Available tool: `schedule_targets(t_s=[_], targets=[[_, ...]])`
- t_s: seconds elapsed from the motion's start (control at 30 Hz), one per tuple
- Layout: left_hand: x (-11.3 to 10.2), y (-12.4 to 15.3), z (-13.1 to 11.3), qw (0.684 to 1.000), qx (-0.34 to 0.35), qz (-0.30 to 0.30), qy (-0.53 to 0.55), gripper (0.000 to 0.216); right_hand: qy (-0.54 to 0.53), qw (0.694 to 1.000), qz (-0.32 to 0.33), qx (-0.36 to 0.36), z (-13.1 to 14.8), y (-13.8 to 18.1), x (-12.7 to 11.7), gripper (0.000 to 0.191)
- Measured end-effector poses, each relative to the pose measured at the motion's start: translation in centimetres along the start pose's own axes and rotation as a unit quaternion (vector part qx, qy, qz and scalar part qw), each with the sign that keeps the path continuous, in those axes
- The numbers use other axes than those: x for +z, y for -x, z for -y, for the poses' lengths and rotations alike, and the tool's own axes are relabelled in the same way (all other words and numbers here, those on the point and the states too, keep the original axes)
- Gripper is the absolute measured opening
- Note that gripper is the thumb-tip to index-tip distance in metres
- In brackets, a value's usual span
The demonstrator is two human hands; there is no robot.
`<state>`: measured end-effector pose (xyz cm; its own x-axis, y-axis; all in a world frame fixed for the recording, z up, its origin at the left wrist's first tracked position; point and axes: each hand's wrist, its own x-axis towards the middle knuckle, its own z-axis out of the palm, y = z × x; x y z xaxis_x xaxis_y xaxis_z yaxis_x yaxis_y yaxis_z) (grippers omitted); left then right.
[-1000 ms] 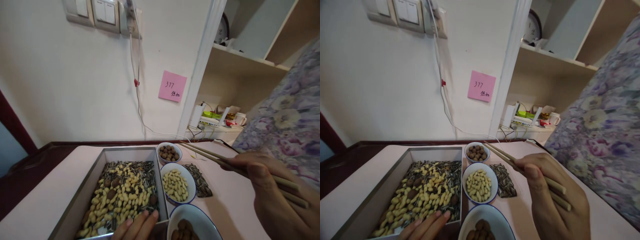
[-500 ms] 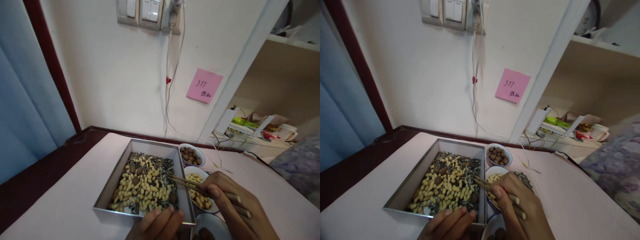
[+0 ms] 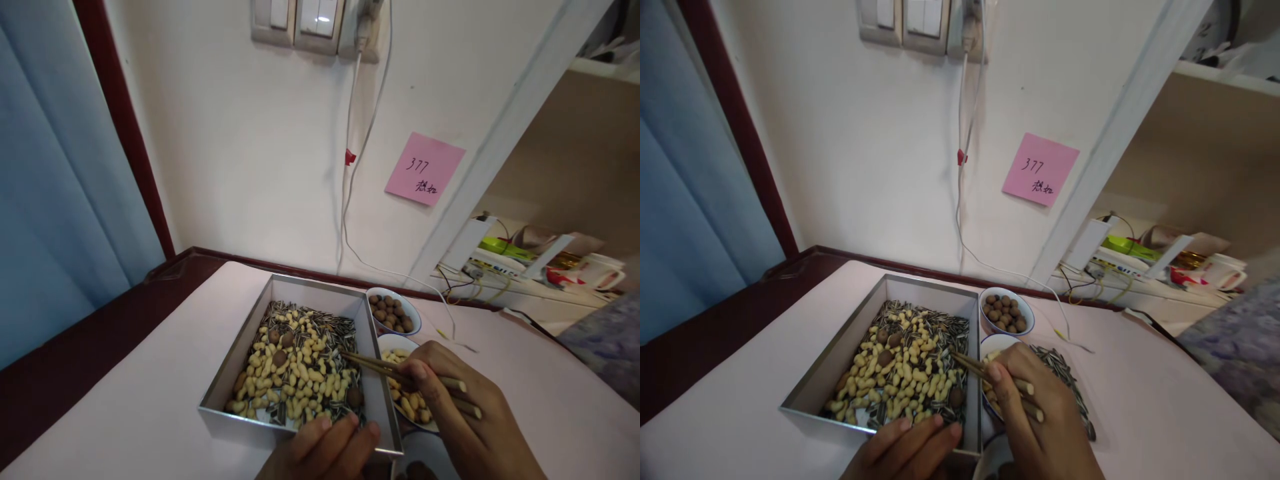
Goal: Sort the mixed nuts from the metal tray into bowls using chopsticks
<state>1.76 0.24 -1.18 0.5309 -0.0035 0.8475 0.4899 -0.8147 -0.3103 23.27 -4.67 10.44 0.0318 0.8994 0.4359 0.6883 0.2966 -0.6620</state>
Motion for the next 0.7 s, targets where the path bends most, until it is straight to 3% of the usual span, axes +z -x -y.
schedule_targets(t_s=[0.27,0.47,0.7], targets=[[-0.7,-0.1,0.3,0.999,0.012,0.035,0.009,0.029,0.017,1.0,0.011,-0.003,-0.3,-0.3,-0.2,0.038],[-0.5,-0.1,0.0,1.0,-0.006,0.02,0.016,0.026,0.043,0.998,0.019,-0.045,0.2,-1.9,0.8,0.039],[-0.3,0.2,-0.2,1.0,-0.012,0.014,0.01,0.022,0.032,0.999,0.016,-0.041,-0.1,-2.0,0.9,0.039]])
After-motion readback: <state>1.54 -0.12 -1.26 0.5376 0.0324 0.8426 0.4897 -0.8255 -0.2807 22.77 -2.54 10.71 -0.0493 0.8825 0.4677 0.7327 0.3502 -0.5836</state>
